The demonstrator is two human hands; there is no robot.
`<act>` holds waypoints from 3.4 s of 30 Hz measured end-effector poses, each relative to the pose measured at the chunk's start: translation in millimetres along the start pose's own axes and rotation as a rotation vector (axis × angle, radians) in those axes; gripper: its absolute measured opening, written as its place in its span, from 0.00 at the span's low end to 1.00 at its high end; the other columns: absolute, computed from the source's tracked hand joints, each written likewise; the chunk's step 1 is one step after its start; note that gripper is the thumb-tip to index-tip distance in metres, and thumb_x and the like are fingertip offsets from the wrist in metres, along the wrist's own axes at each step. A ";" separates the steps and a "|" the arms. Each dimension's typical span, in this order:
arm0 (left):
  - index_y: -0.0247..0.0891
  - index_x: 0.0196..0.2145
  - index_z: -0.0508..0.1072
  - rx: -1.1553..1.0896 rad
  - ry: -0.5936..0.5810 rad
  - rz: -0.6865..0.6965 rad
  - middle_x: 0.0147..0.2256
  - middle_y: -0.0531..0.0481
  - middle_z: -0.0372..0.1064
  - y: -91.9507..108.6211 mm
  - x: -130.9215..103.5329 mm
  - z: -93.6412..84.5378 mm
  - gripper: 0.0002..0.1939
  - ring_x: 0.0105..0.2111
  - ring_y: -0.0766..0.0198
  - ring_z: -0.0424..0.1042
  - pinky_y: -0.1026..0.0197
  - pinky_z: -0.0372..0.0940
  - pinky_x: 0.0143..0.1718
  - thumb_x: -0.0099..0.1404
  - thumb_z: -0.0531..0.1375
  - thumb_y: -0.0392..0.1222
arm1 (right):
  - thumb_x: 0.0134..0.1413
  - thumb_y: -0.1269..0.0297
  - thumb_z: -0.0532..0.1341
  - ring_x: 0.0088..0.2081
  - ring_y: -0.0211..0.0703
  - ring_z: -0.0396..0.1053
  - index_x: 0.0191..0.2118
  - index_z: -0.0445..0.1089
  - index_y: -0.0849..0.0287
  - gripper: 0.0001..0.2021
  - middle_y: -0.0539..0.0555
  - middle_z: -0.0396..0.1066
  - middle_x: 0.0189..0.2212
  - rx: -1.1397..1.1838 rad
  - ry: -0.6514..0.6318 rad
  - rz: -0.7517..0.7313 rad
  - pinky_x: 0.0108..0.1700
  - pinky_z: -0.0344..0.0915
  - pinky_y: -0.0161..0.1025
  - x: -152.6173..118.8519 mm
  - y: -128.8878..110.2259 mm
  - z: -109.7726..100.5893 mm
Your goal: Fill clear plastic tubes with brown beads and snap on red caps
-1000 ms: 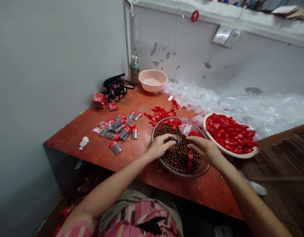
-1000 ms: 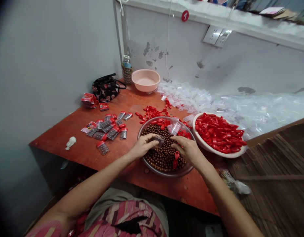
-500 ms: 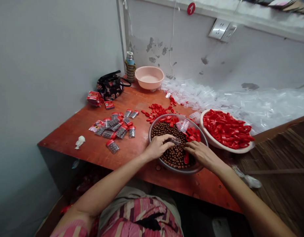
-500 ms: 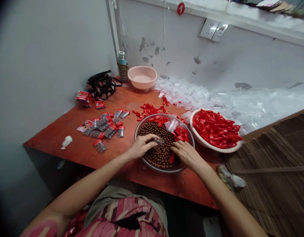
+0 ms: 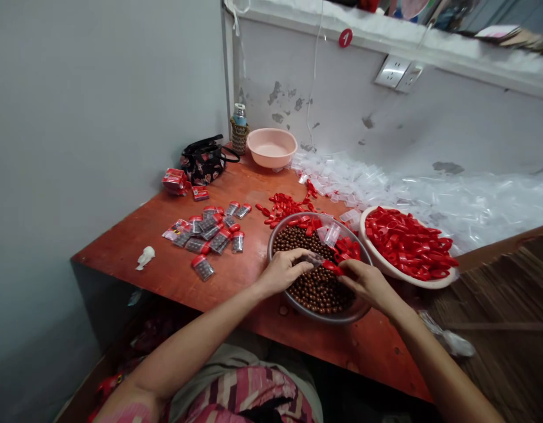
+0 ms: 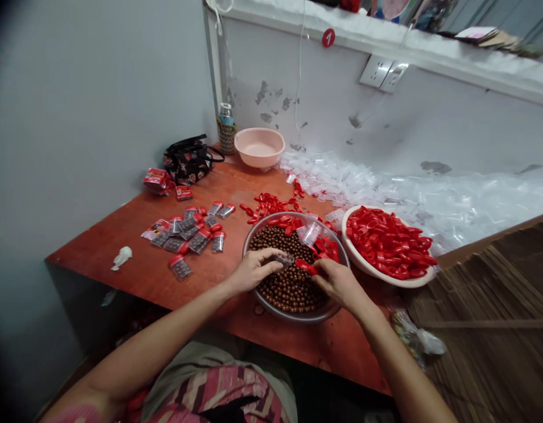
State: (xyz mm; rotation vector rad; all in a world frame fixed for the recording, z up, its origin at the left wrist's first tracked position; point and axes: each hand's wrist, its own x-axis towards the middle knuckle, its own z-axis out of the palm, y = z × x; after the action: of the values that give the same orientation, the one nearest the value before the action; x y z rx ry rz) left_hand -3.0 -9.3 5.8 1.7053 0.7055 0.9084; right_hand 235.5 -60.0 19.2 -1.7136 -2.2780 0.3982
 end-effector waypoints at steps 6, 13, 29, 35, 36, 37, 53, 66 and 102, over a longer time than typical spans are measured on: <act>0.39 0.40 0.73 0.074 -0.058 0.064 0.40 0.52 0.73 3.3 -2.3 2.3 0.11 0.40 0.65 0.70 0.66 0.61 0.45 0.60 0.55 0.37 | 0.51 0.61 0.58 0.36 0.43 0.70 0.43 0.66 0.57 0.13 0.54 0.72 0.36 0.322 0.223 -0.029 0.39 0.67 0.39 8.5 -43.6 -11.1; 0.41 0.40 0.74 0.085 -0.041 0.094 0.37 0.53 0.74 -0.5 -7.3 4.8 0.12 0.37 0.65 0.71 0.67 0.62 0.41 0.59 0.55 0.33 | 0.51 0.67 0.58 0.33 0.41 0.68 0.36 0.66 0.56 0.05 0.52 0.70 0.31 0.143 0.141 -0.130 0.36 0.65 0.36 16.0 -66.0 -12.5; 0.38 0.35 0.75 0.274 -0.208 0.117 0.33 0.51 0.74 -9.1 -5.7 5.8 0.09 0.33 0.64 0.71 0.67 0.60 0.36 0.59 0.55 0.37 | 0.46 0.74 0.55 0.57 0.48 0.53 0.58 0.50 0.58 0.31 0.61 0.53 0.57 -0.107 -0.062 -0.370 0.52 0.58 0.45 28.7 -63.5 -24.3; 0.39 0.40 0.75 0.074 -0.193 0.041 0.40 0.52 0.73 -7.3 -2.4 2.8 0.12 0.41 0.60 0.69 0.64 0.60 0.44 0.57 0.57 0.40 | 0.49 0.76 0.52 0.55 0.44 0.56 0.58 0.51 0.55 0.28 0.57 0.58 0.54 -0.224 -0.118 -0.581 0.54 0.58 0.45 34.4 -77.8 -41.0; 0.38 0.41 0.74 0.037 -0.175 0.022 0.40 0.52 0.73 -7.6 -1.7 2.0 0.13 0.41 0.60 0.70 0.64 0.60 0.44 0.58 0.57 0.40 | 0.51 0.74 0.53 0.53 0.45 0.59 0.57 0.55 0.56 0.25 0.58 0.60 0.52 -0.233 -0.057 -0.553 0.52 0.60 0.44 33.9 -74.6 -40.4; 0.38 0.42 0.74 -0.004 -0.160 0.002 0.39 0.51 0.73 -7.8 -0.9 1.2 0.14 0.40 0.60 0.70 0.64 0.61 0.43 0.58 0.57 0.41 | 0.52 0.72 0.54 0.51 0.46 0.62 0.55 0.57 0.56 0.23 0.59 0.62 0.50 -0.241 0.023 -0.513 0.50 0.62 0.44 32.7 -70.3 -38.7; 0.32 0.42 0.71 -0.205 0.063 -0.057 0.38 0.47 0.71 -16.9 6.2 3.7 0.14 0.38 0.62 0.69 0.63 0.62 0.41 0.59 0.55 0.40 | 0.53 0.57 0.55 0.41 0.53 0.65 0.57 0.52 0.69 0.30 0.66 0.67 0.42 -0.442 0.557 -0.302 0.43 0.63 0.47 33.6 -66.5 25.7; 0.33 0.47 0.68 -0.443 0.191 -0.079 0.42 0.44 0.70 -10.0 5.0 -12.9 0.19 0.39 0.61 0.70 0.59 0.65 0.43 0.59 0.56 0.43 | 0.48 0.49 0.58 0.52 0.50 0.61 0.62 0.41 0.64 0.41 0.64 0.61 0.53 -0.126 0.376 -0.114 0.50 0.61 0.46 39.3 -42.4 7.6; 0.35 0.37 0.75 -0.026 0.394 -0.044 0.28 0.49 0.74 3.6 26.1 -15.4 0.13 0.24 0.66 0.72 0.65 0.68 0.29 0.58 0.56 0.43 | 0.58 0.64 0.50 0.36 0.40 0.68 0.42 0.65 0.57 0.10 0.53 0.69 0.34 0.099 0.123 -0.073 0.39 0.65 0.38 20.7 -6.9 0.3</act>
State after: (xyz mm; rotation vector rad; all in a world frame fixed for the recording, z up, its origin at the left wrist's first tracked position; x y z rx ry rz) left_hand -1.7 18.6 18.1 1.4952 0.9816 1.2335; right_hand 223.7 -41.9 22.4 -1.5582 -2.1879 0.3731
